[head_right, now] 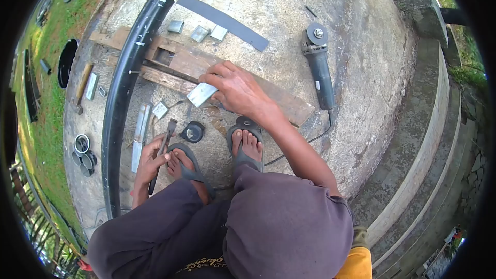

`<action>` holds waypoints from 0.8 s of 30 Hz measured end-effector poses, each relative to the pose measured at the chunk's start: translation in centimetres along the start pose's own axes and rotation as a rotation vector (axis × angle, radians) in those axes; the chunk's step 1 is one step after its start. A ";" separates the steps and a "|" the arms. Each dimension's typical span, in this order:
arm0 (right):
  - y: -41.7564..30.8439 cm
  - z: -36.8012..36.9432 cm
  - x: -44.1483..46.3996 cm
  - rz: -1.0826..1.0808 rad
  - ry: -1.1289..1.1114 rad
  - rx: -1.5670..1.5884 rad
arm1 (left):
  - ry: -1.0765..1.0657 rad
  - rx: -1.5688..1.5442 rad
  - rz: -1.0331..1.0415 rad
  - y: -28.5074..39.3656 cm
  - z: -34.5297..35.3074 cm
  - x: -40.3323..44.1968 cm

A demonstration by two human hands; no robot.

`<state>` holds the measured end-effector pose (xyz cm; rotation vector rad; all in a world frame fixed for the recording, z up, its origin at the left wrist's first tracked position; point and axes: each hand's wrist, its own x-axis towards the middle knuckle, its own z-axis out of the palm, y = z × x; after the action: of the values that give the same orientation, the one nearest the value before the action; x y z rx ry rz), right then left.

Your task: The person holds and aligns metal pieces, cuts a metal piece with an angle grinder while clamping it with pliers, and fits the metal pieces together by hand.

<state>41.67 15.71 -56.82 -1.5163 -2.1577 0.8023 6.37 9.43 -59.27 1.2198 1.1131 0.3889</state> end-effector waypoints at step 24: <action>1.6 0.1 2.1 -0.044 -0.011 -0.093 | -0.207 0.123 0.039 3.3 0.7 7.6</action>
<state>42.07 18.06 -57.99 -1.5060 -2.2567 0.7059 11.45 16.04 -59.93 1.3596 0.9465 0.2201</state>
